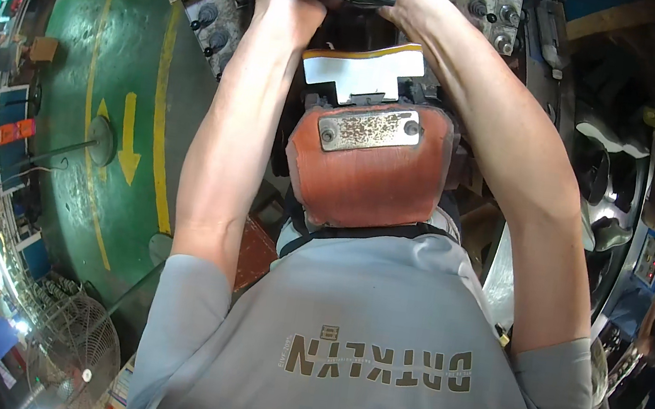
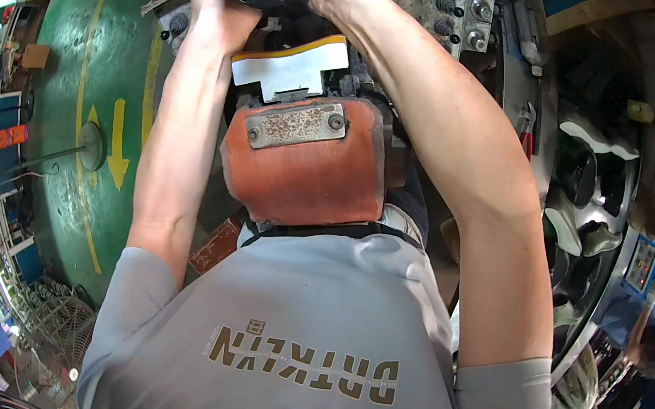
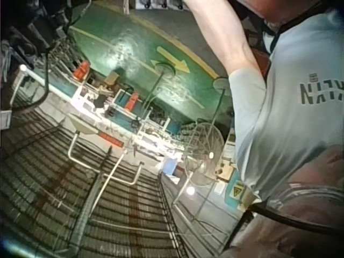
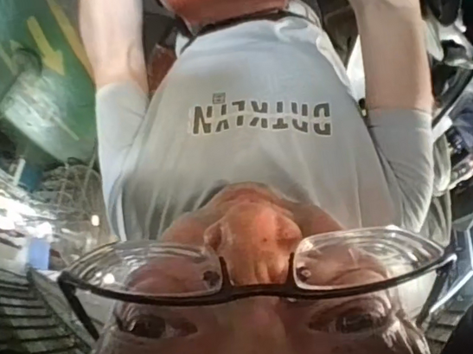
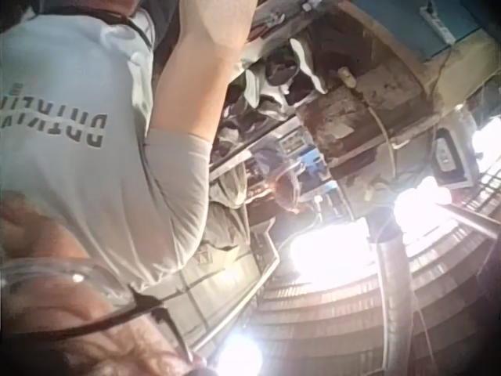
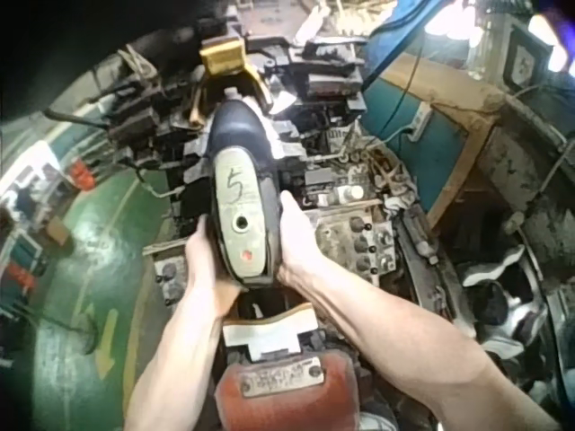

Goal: The person picks black shoes from a conveyor belt and places them onto a machine fixture. They adjust the shoes on the fixture and then remove them, returning them to the conveyor belt. This process is repeated for multiple shoes throughout the video.

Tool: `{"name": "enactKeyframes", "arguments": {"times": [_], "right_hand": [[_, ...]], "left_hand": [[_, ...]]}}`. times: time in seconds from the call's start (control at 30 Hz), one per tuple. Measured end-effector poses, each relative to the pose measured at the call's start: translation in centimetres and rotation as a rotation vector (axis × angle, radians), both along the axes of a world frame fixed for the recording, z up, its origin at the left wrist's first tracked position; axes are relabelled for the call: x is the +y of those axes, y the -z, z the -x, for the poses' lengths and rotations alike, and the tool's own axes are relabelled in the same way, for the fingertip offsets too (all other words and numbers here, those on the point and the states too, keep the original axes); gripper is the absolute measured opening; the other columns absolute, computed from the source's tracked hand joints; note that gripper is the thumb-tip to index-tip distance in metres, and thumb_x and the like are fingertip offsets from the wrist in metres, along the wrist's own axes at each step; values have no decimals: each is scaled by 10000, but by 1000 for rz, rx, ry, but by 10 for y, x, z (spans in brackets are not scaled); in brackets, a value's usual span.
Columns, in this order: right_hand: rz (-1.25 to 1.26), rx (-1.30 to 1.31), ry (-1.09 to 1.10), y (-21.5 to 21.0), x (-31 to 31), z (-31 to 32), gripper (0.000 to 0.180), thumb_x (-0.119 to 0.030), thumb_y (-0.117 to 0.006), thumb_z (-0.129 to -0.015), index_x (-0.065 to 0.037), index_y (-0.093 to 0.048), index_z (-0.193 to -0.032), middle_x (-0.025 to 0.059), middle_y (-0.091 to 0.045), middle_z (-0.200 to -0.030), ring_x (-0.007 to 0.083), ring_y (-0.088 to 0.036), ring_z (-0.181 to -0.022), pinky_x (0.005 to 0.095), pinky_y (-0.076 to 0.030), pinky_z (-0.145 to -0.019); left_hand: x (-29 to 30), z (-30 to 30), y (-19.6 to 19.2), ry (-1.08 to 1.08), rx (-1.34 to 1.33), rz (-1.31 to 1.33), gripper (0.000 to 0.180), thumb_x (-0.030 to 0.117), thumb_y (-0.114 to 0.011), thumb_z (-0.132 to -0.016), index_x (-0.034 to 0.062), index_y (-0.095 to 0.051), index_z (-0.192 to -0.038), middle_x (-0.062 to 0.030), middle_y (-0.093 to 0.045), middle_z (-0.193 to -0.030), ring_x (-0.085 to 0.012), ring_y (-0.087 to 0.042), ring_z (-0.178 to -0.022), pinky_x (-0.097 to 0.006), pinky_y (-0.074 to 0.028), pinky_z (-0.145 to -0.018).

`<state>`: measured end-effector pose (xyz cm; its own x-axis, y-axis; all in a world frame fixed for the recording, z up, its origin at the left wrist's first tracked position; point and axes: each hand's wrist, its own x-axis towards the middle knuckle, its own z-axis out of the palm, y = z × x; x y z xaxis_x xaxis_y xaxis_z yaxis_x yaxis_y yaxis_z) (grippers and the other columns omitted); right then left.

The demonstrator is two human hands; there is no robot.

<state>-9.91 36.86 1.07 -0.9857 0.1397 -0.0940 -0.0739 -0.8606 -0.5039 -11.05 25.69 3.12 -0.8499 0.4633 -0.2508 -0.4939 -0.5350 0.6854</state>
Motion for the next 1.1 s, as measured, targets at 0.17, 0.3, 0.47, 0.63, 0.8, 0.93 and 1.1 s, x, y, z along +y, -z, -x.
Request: {"name": "enactKeyframes", "arguments": {"times": [0.17,0.3,0.47,0.63,0.8,0.93,1.1], "right_hand": [[-92,-66,89,2,-4,-5,530,-396,-284,-1043,1,-533,-1290,157,-628,-1222,283,-636,-1035,405,-498,-945],[-21,-41,106,11,6,0,484,-390,-346,-1037,-7,-572,-1231,137,-661,-1137,244,-659,-967,377,-531,-884],[-239,-304,95,4,0,-1,456,-442,-427,-996,-57,-607,-1162,97,-665,-1112,208,-637,-978,386,-494,-893],[-974,-374,174,49,49,-64,365,-393,-515,-979,-47,-594,-1063,13,-586,-919,110,-532,-826,262,-414,-732],[-774,-698,448,107,111,-137,242,-322,-550,-983,-84,-583,-946,-67,-446,-720,37,-380,-632,212,-303,-573],[-1053,-836,251,151,126,-199,286,-367,-569,-973,-87,-617,-946,-94,-398,-696,28,-325,-602,232,-254,-534],[-652,-842,106,177,85,-257,267,-303,-524,-990,-53,-609,-1030,-6,-583,-873,99,-561,-804,260,-453,-705]], "left_hand": [[-11,7,18,-96,79,76,469,410,-305,-1027,75,-551,-1244,-91,-615,-1199,-251,-595,-1096,-433,-449,-980],[-12,37,71,-182,601,309,393,398,-373,-1014,74,-574,-1105,-67,-643,-1069,-202,-631,-974,-340,-502,-847],[-6,22,45,-215,273,145,421,378,-402,-1027,10,-594,-1096,-97,-673,-1064,-226,-671,-919,-366,-530,-774],[-64,-15,157,-359,299,488,302,225,-608,-952,2,-526,-1139,-87,-586,-959,-191,-574,-873,-303,-465,-811],[-75,-111,222,-289,572,1410,472,260,-710,-854,-59,-540,-1158,-222,-621,-1024,-305,-604,-958,-372,-467,-851],[-59,-86,204,-209,151,1131,454,257,-710,-851,-57,-552,-1138,-209,-628,-988,-294,-607,-923,-370,-472,-829],[-50,-63,179,-106,42,1101,432,254,-710,-848,-56,-568,-1113,-193,-638,-943,-279,-611,-880,-367,-479,-800]]}}
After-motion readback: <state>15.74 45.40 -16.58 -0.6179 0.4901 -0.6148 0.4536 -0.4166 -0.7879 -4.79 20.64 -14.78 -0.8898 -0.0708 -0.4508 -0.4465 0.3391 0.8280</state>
